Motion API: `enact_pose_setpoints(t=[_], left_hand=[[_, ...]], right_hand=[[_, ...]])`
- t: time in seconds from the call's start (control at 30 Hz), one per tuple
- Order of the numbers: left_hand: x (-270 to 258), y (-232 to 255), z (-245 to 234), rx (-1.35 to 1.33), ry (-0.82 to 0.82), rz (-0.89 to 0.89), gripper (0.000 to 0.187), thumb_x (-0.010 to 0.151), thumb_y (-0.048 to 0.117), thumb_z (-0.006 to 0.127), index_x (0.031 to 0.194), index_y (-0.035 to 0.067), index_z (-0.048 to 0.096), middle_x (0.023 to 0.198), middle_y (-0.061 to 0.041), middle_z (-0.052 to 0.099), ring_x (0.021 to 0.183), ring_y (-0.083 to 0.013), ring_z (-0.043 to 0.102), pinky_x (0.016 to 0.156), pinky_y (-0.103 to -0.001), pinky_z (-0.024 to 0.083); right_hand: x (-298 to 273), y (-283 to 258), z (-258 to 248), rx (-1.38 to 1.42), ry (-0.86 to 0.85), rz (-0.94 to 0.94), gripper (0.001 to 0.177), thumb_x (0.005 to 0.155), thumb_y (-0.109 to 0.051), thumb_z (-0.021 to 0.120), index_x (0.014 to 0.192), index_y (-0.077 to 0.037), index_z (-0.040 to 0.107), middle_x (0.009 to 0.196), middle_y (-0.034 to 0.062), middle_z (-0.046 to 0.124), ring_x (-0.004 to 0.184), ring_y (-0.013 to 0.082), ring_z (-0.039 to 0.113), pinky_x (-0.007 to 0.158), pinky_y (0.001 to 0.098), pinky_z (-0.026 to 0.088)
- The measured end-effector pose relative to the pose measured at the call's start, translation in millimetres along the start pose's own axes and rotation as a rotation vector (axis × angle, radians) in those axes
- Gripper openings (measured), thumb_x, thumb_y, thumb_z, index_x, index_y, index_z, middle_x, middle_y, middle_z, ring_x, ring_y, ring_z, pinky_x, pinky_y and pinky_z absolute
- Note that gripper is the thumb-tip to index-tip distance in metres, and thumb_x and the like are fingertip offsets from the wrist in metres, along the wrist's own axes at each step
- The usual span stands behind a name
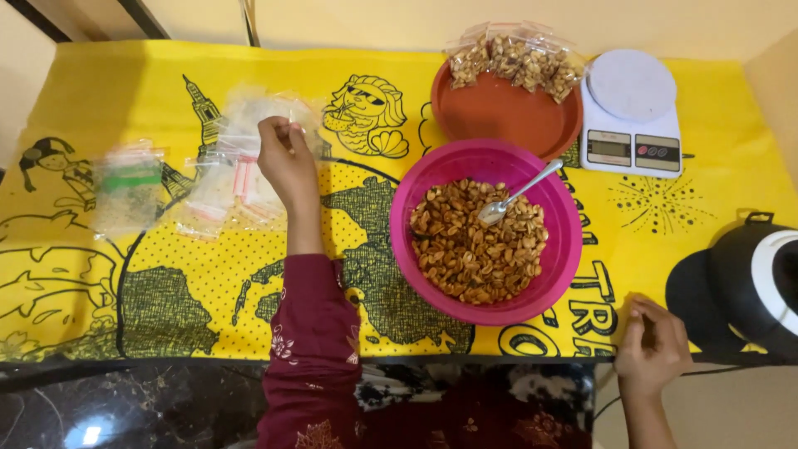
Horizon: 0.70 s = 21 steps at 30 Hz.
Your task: Packaging snacks from a bowl into small plastic bags using a spoon.
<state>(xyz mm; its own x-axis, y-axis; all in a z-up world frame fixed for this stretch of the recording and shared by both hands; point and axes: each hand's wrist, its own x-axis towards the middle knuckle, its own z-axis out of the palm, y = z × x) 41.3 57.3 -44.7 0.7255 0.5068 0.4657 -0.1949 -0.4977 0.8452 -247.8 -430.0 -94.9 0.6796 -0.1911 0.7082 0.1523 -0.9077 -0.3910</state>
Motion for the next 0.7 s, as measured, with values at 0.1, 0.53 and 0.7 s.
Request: enact_pose_setpoints(t=[0.1, 0.53, 0.7], left_hand=[[0.7, 1.0, 0.3, -0.026, -0.035, -0.036, 0.028, 0.106, 0.006, 0.053, 0.133, 0.014, 0.054, 0.1, -0.008, 0.07, 0.09, -0.0214, 0.072, 0.073, -0.034, 0.058], [-17.5, 1.8, 5.2, -0.224, 0.019, -0.047, 0.014, 0.102, 0.007, 0.057, 0.108, 0.003, 0.069, 0.107, -0.009, 0.065, 0.082, -0.0176, 0.073, 0.077, -0.028, 0.064], [-21.5, 0.4, 4.6, -0.101, -0.001, -0.105, 0.017, 0.098, 0.003, 0.066, 0.113, 0.007, 0.073, 0.108, -0.008, 0.076, 0.099, -0.0205, 0.072, 0.087, -0.032, 0.063]], right_hand=[[3.3, -5.1, -0.8, -0.015, 0.002, 0.004, 0.013, 0.114, 0.005, 0.065, 0.113, 0.012, 0.076, 0.115, 0.0254, 0.075, 0.105, 0.0359, 0.071, 0.095, 0.044, 0.056], [11.4, -19.1, -2.6, -0.031, -0.021, 0.044, 0.017, 0.115, 0.001, 0.061, 0.113, 0.011, 0.074, 0.116, 0.0255, 0.075, 0.107, 0.0361, 0.072, 0.097, 0.043, 0.056], [9.7, -14.9, -1.6, -0.033, -0.008, 0.062, 0.013, 0.113, 0.005, 0.062, 0.113, 0.009, 0.075, 0.115, 0.0225, 0.075, 0.107, 0.032, 0.071, 0.098, 0.0403, 0.056]])
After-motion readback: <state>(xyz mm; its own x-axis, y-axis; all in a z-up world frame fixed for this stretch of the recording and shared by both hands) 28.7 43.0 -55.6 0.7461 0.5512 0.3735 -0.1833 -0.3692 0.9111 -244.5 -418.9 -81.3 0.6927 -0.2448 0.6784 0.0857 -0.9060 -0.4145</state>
